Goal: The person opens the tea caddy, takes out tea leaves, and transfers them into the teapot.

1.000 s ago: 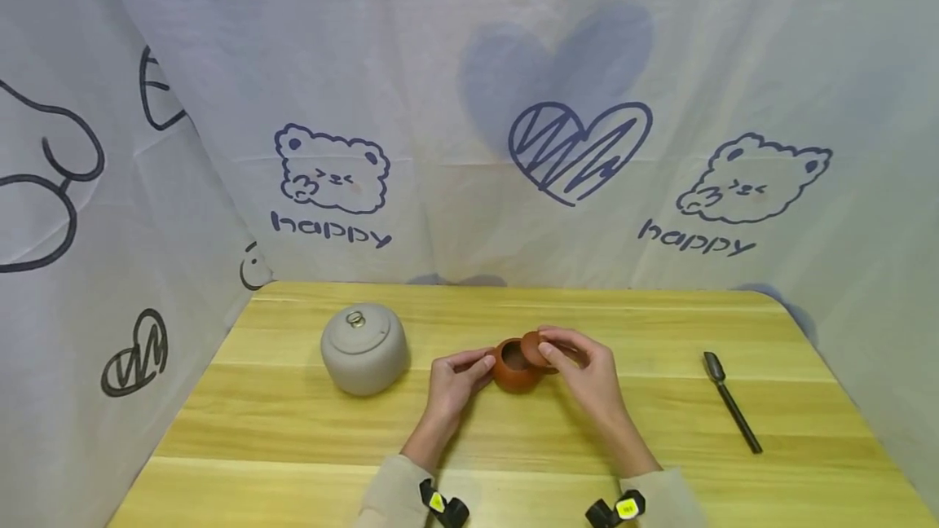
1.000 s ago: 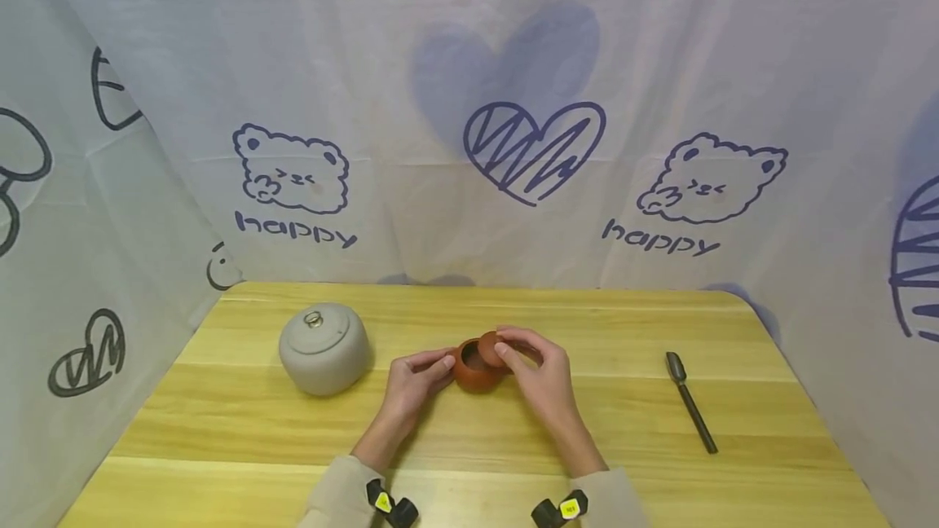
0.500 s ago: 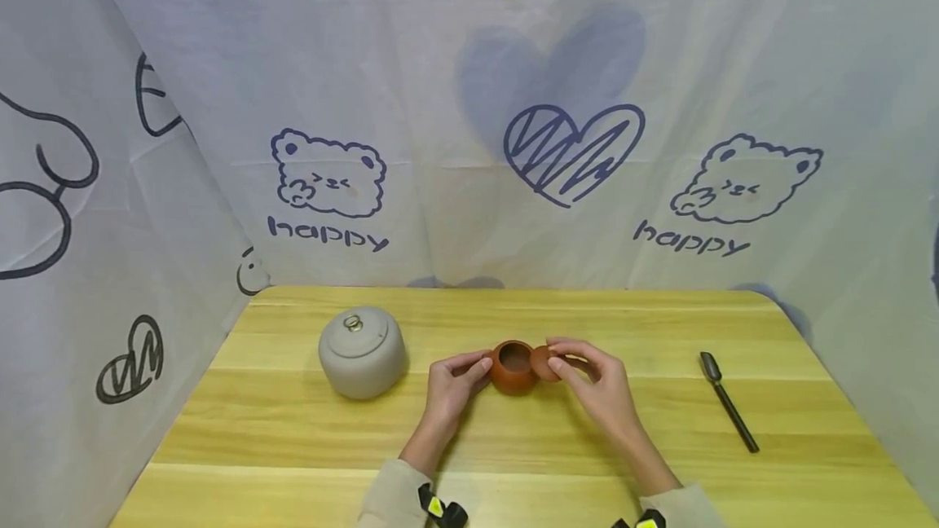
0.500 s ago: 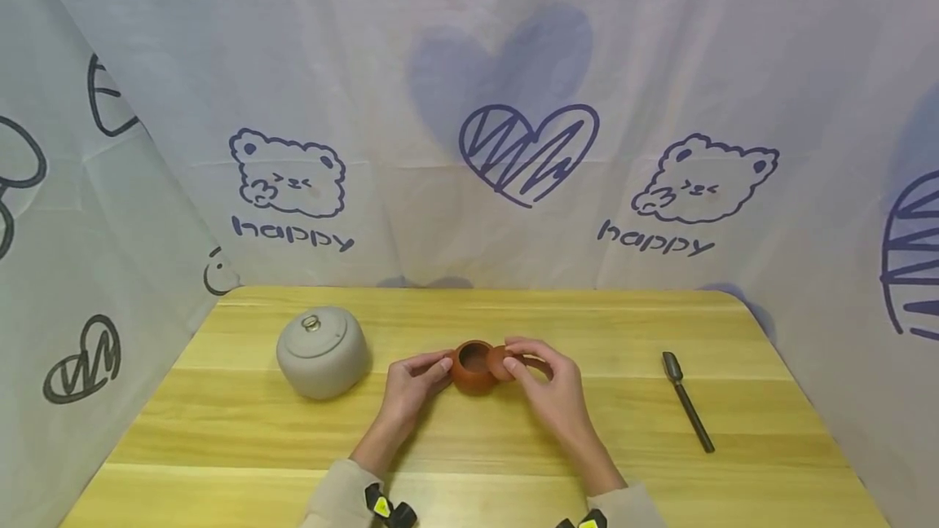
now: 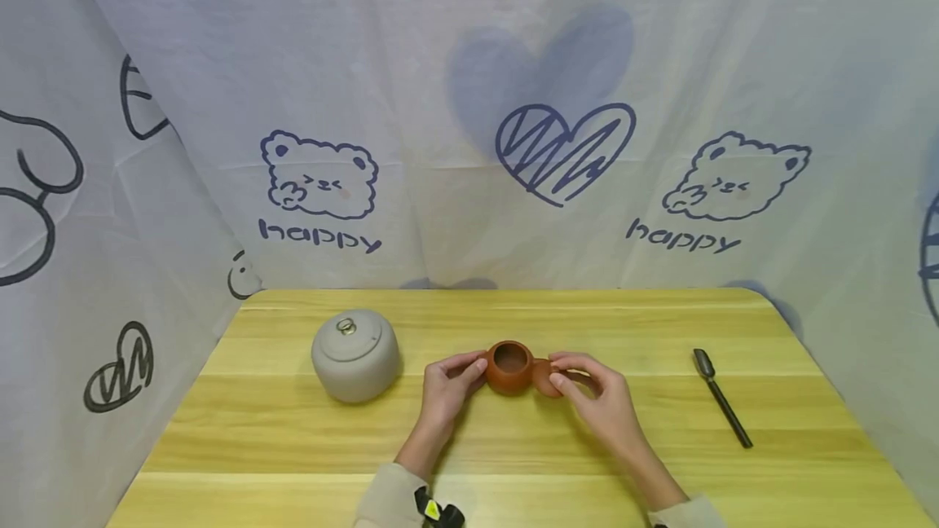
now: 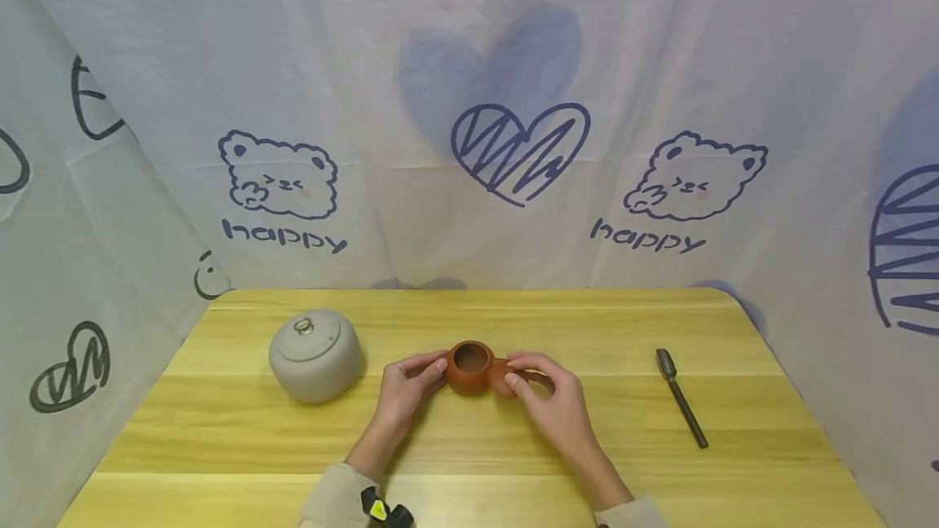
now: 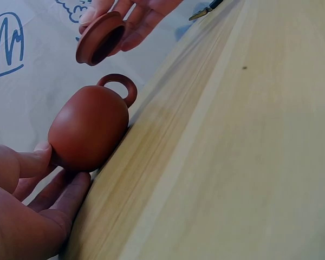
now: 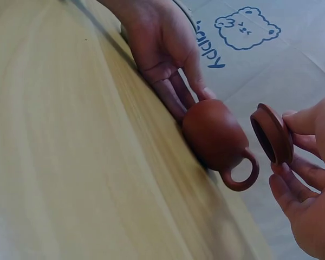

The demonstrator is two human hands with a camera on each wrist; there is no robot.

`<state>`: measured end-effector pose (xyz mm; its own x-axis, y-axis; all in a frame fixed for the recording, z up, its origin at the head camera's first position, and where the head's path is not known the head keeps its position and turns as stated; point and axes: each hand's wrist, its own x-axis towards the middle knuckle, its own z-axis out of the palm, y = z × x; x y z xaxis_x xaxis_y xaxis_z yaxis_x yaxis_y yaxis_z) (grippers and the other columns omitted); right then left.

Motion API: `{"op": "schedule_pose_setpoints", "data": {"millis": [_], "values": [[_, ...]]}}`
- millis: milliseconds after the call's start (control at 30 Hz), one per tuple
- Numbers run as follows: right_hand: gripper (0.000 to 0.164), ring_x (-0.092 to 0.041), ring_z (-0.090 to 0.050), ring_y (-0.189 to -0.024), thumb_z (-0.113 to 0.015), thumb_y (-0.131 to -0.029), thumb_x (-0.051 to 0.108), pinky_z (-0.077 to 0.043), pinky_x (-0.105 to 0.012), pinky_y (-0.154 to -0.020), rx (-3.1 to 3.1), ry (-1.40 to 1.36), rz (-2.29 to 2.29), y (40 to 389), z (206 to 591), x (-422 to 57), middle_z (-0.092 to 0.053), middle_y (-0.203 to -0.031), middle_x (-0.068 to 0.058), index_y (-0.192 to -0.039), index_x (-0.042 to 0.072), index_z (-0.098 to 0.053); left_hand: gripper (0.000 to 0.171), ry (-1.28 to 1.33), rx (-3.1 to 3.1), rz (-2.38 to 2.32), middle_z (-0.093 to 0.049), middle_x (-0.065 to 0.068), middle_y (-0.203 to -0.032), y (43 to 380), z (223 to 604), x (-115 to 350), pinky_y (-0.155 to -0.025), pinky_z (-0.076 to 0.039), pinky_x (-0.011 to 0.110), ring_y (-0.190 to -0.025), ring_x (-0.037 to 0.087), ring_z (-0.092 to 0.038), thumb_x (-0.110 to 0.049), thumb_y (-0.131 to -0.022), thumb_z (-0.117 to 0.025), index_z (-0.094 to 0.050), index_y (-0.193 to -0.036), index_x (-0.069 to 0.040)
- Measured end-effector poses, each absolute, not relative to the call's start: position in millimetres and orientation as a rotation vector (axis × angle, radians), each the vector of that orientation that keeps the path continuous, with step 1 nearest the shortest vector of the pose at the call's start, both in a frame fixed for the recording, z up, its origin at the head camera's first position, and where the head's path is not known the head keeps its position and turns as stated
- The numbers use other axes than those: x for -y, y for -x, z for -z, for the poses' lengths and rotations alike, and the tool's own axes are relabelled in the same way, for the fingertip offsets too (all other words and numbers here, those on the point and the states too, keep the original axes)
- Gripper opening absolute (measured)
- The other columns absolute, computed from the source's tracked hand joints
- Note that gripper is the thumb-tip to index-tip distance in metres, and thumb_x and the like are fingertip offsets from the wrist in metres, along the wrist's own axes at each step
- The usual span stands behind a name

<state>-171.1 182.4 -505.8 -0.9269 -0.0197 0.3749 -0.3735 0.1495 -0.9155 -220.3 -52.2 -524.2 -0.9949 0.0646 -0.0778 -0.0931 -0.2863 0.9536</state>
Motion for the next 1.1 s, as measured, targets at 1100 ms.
{"op": "schedule_pose_setpoints", "data": {"millis": [1100], "values": [[0.013, -0.028, -0.069, -0.109, -0.081, -0.086, 0.0, -0.058, -0.031, -0.092, 2.332, -0.326, -1.705, 158, 532, -176, -0.073, -0.115, -0.016, -0.099, 0.003, -0.078, 0.026, 0.037, -1.836, -2.426, -0.071, 0.026, -0.116, 222, 525, 53, -0.091, -0.059, 0.035, -0.102, 0.021, -0.072, 0.003, -0.095, -0.07, -0.069, -0.118, 0.015]]}}
